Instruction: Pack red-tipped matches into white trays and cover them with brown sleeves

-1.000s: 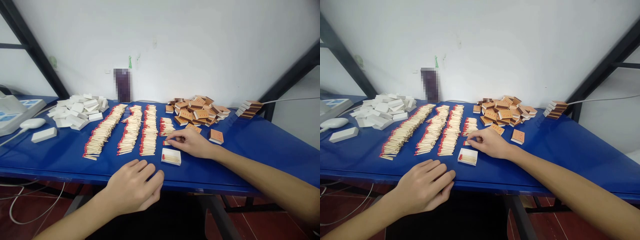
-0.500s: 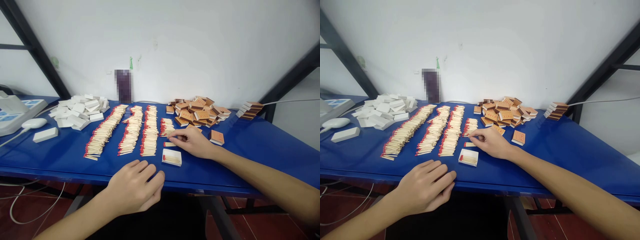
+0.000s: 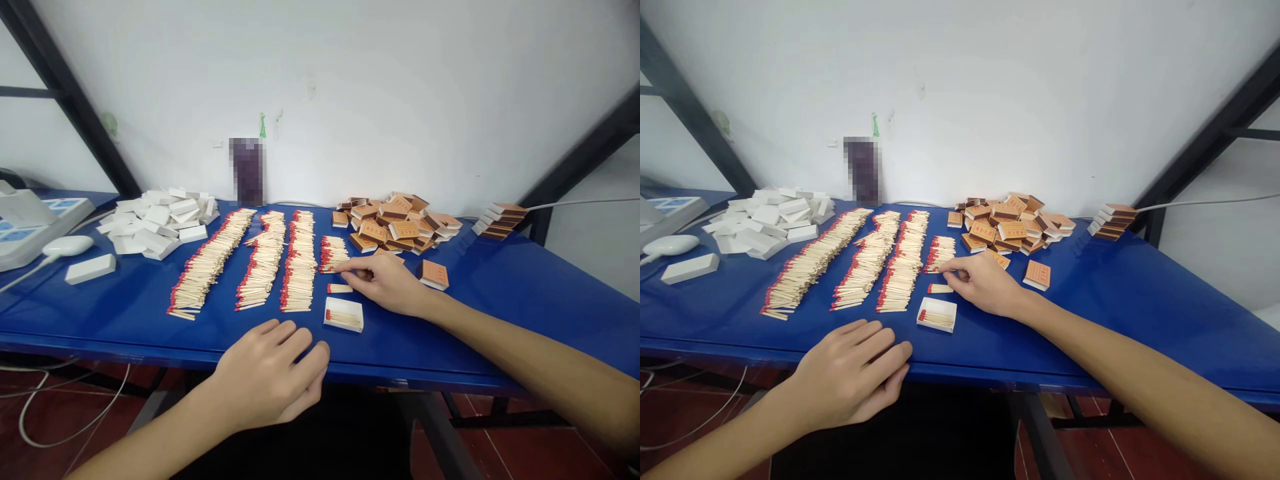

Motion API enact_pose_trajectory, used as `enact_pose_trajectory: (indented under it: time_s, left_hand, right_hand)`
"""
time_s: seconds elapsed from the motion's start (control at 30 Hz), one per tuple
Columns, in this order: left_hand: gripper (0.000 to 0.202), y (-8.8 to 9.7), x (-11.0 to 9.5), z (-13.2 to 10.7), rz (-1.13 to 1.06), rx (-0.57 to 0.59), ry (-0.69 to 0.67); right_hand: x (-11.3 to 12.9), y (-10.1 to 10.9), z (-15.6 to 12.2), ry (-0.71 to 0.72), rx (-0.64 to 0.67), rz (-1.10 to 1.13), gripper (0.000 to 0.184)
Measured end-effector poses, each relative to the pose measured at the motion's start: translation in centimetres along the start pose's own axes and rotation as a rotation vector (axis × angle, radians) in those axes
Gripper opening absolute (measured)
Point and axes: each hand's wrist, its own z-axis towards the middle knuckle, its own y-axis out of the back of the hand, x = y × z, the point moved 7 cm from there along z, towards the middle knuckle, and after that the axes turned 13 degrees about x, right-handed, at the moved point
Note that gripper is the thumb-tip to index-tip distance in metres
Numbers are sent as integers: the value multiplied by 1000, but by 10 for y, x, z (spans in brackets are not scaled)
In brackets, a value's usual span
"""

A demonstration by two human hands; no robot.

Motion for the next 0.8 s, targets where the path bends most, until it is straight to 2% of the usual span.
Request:
enact_pose_trajectory:
  time_s: [0.23,0.4,0.6,0.8]
  left_hand:
    - [10,1,0,1,0,-5,-1]
    - [10,-1,0,2,1,9,-1]
    - [11,0,1,0,-6,4,2]
    - [11,1,0,1,-3,-1,0]
  right_hand:
    - [5,2,0,52,8,-75,27]
    - [0,3,-1,10,-14,-81,27]
    - [-1,1,-1,-9,40,-31,33]
    - [-2,2,-1,-8,14,-42,29]
